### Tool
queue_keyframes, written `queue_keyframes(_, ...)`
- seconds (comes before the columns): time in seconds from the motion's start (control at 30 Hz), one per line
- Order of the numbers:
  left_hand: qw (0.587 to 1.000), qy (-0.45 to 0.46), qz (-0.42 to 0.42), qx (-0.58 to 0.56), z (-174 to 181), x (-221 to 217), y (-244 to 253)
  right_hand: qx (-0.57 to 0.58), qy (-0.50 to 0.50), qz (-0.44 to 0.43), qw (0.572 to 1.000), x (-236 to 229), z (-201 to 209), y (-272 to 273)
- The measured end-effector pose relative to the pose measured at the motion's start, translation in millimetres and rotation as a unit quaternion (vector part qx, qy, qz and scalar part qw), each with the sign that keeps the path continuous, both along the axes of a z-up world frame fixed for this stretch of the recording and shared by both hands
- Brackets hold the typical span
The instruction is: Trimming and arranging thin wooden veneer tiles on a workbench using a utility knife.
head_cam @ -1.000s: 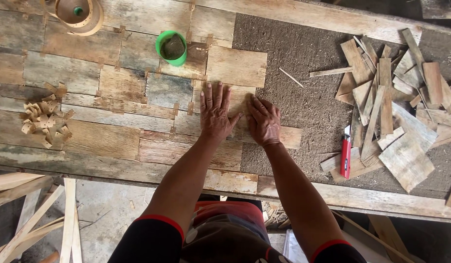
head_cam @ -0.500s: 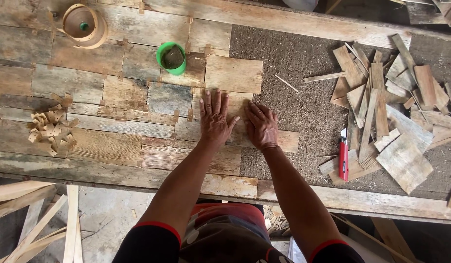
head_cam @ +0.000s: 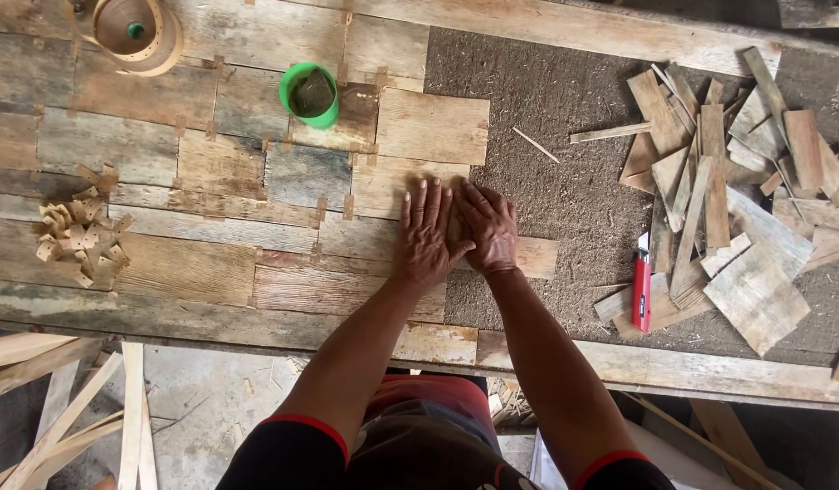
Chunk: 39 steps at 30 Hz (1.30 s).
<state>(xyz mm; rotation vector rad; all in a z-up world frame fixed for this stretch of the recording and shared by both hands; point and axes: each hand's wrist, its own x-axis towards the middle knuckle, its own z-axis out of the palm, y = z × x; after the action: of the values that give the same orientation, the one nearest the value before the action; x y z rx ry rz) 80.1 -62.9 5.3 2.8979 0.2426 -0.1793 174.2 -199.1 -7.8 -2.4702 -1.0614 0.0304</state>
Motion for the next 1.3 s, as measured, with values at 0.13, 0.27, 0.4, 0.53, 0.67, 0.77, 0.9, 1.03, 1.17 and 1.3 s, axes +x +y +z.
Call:
queue_keyframes(0.13,1.0,0.022,0.001,0.006,7.3,-0.9,0.9,-0.028,-0.018,-0.015,0.999,-9.4,5.5,-2.8)
queue_keyframes(0.27,0.996,-0.067,-0.007,-0.058,-3.2,-13.7,0.1,-0.011,-0.018,-0.008,1.0,-1.0,18.0,8.1)
queue_keyframes(0.4,0.992,0.068,-0.086,0.054,21.1,-53.7,-25.6,-0.042,-0.021,-0.011,0.999,-5.9,2.8,3.2)
queue_keyframes(0.53,0.996,0.007,-0.067,0.059,26.1,-71.4,-40.9,-0.039,-0.008,-0.024,0.999,-6.8,9.5,3.6)
queue_keyframes(0.67,0.998,0.009,-0.063,0.009,34.7,-71.8,-39.0,-0.027,-0.003,-0.019,0.999,-8.3,10.6,4.3)
queue_keyframes(0.77,0.998,-0.016,-0.056,-0.02,33.7,-75.2,-40.4,-0.026,-0.01,-0.021,0.999,-8.8,18.2,5.5)
queue_keyframes(0.9,0.998,-0.021,-0.044,-0.031,30.6,-82.1,-46.1,-0.026,0.003,-0.021,0.999,-9.4,11.9,4.4)
queue_keyframes(1.03,0.996,-0.004,-0.061,-0.072,47.1,-92.4,-51.3,-0.035,-0.014,-0.017,0.999,-10.4,11.5,3.2)
queue_keyframes(1.17,0.995,0.038,-0.066,-0.063,73.5,-85.4,-47.7,-0.02,-0.01,-0.019,1.0,-9.9,11.5,1.1)
queue_keyframes(1.3,0.992,0.055,-0.069,-0.09,57.3,-84.2,-43.5,-0.039,-0.025,-0.011,0.999,-8.2,9.4,3.3)
